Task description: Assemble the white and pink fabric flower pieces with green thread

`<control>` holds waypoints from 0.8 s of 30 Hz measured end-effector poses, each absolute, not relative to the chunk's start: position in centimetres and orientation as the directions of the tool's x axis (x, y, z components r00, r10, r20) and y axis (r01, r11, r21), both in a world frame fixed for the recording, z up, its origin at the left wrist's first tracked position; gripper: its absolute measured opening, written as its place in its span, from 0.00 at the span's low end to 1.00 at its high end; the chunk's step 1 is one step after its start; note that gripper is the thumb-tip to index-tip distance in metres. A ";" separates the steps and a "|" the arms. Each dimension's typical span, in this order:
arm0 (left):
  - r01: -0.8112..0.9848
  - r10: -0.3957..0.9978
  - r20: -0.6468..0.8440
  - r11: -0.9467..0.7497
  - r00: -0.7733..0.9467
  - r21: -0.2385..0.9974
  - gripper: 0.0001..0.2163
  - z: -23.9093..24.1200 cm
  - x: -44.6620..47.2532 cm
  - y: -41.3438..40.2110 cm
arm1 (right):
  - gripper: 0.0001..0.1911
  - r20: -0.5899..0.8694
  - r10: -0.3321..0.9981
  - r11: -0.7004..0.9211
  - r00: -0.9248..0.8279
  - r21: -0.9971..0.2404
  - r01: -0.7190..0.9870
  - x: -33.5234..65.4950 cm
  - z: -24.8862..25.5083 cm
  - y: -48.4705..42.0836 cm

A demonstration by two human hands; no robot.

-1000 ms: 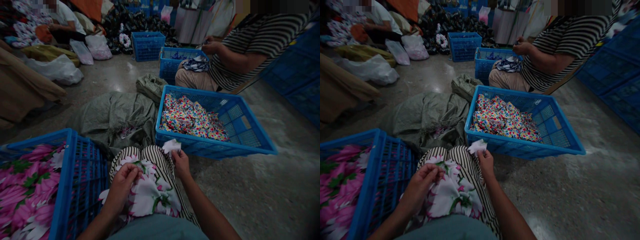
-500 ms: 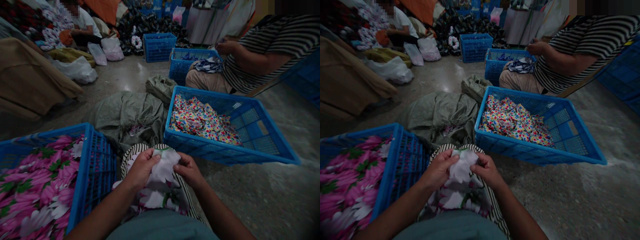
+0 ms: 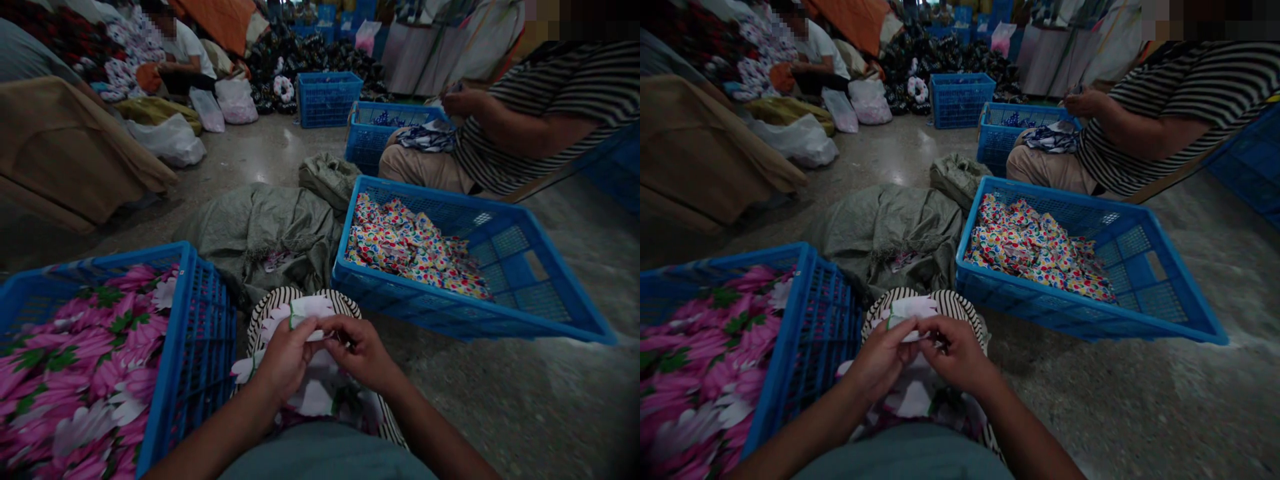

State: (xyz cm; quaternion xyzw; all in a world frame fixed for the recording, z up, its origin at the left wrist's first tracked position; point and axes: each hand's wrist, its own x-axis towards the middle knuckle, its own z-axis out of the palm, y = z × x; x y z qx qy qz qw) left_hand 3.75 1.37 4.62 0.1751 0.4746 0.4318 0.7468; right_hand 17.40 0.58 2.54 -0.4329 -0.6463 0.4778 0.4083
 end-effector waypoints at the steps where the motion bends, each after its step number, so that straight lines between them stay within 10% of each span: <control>1: -0.490 0.803 -0.580 0.564 0.138 0.665 0.11 4.6 3.8 1.4 | 0.07 0.054 0.955 0.100 -0.290 -0.984 0.145 17.5 2.4 0.5; 7: -0.447 0.771 -0.583 0.630 0.257 0.635 0.10 5.2 3.0 1.6 | 0.11 -0.156 0.987 -0.152 0.020 -0.980 -0.131 19.1 2.5 1.8; 16: -0.424 0.831 -0.480 0.556 0.281 0.715 0.09 4.4 2.2 1.5 | 0.14 -0.345 0.928 -0.363 -0.144 -0.922 -0.133 17.3 3.0 2.3; 24: -0.418 0.872 -0.439 0.489 0.217 0.766 0.07 4.6 2.2 1.5 | 0.09 0.219 0.958 0.273 -0.184 -0.891 0.362 18.6 5.0 1.3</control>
